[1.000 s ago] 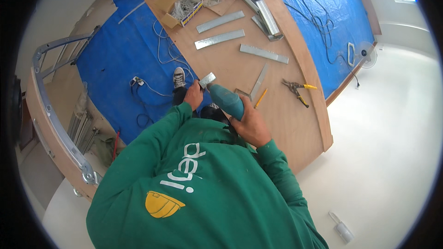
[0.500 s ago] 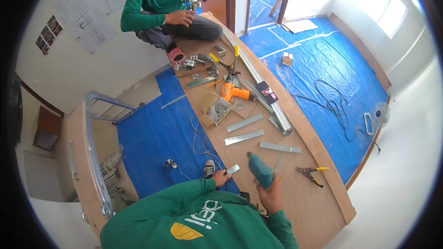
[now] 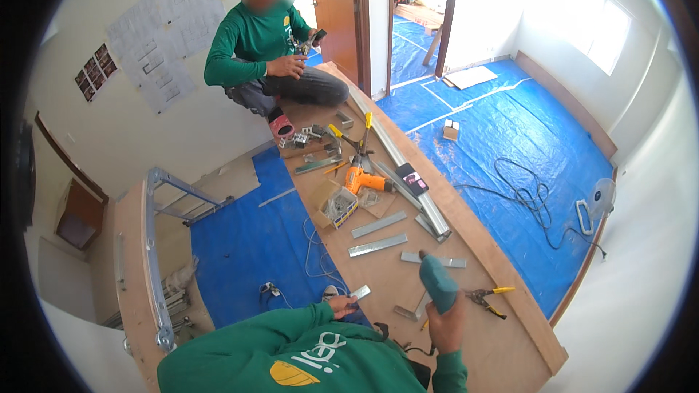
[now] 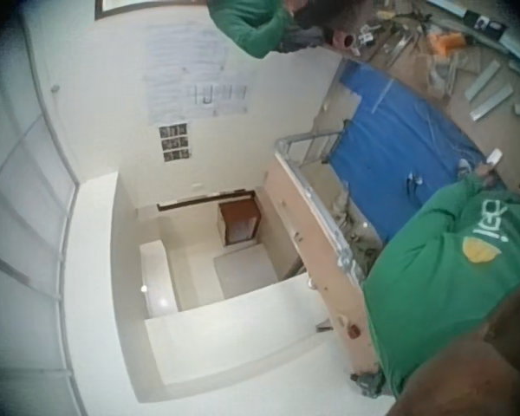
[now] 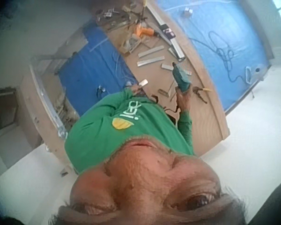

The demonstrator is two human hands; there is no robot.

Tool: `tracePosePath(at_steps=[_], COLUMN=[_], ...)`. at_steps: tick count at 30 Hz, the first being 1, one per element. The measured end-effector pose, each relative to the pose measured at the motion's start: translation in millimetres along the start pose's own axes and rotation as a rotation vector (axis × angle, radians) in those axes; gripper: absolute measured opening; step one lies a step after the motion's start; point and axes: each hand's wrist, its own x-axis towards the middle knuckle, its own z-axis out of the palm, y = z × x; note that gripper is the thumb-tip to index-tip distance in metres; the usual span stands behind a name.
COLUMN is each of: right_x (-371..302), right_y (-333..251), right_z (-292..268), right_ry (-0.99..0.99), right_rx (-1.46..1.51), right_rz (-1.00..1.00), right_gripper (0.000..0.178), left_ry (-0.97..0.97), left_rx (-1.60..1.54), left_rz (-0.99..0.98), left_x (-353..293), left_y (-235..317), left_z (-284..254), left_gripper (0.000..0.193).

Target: The person assembles metal frame components on a workbench. They mark metal pieces with a pencil, drill holes using a cordless drill, and use pliers to bend or adjust the metal. A second person works nearby on similar components.

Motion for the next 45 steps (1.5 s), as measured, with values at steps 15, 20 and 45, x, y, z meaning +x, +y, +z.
tracePosePath(at_steps=[15, 20, 45], right_x=[-49.4, -46.0, -32.5], right_y=[-33.0, -50.0, -69.1], right_z=[53.0, 76.5, 107.7], right_ry=[-0.291, -0.328, -0.641], right_rx=[-0.059, -0.007, -0.486], right_rz=[0.101, 0.277, 0.206], right_gripper=[0.056, 0.070, 0.068], left_ry=[-0.194, -0.195, 0.085], left_rx=[-0.497, -0.398, -0.284], left_rz=[-0.396, -0.613, -0.230], left_x=[20.0, 41.6, 30.1], left_y=[-1.1, 11.0, -25.9], left_z=[-31.8, -11.3, 15.4], left_gripper=[0.043, 0.047, 0.046])
